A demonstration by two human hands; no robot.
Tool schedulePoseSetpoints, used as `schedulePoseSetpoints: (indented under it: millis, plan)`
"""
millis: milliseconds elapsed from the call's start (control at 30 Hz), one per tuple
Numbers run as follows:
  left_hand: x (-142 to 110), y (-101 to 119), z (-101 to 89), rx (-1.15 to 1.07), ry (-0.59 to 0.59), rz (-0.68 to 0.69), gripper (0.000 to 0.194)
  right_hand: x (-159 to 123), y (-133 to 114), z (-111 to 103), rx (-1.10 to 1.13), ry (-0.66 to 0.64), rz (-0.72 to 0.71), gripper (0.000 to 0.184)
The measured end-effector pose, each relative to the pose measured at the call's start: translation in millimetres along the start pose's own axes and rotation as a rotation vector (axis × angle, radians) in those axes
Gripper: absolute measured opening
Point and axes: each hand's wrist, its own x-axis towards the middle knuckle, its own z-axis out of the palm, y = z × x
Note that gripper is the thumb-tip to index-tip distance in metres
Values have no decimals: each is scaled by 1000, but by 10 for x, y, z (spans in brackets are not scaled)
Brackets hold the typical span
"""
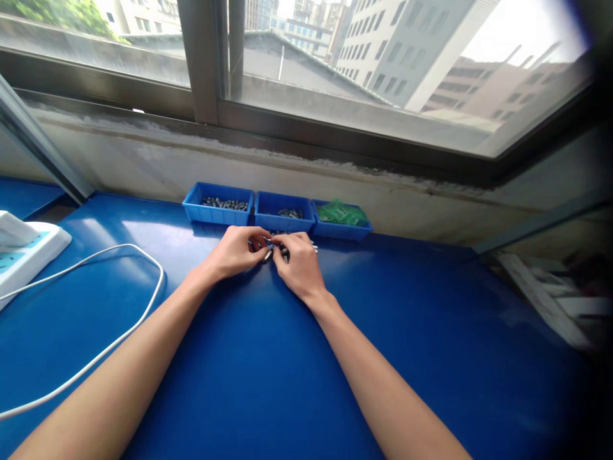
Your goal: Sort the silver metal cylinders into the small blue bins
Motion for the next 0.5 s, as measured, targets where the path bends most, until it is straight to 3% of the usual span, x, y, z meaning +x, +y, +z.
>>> schedulePoseSetpoints:
  millis: [500]
  plan:
    - [-3, -31, 30, 54, 2, 67, 24, 6, -10, 6, 84, 12, 55, 22]
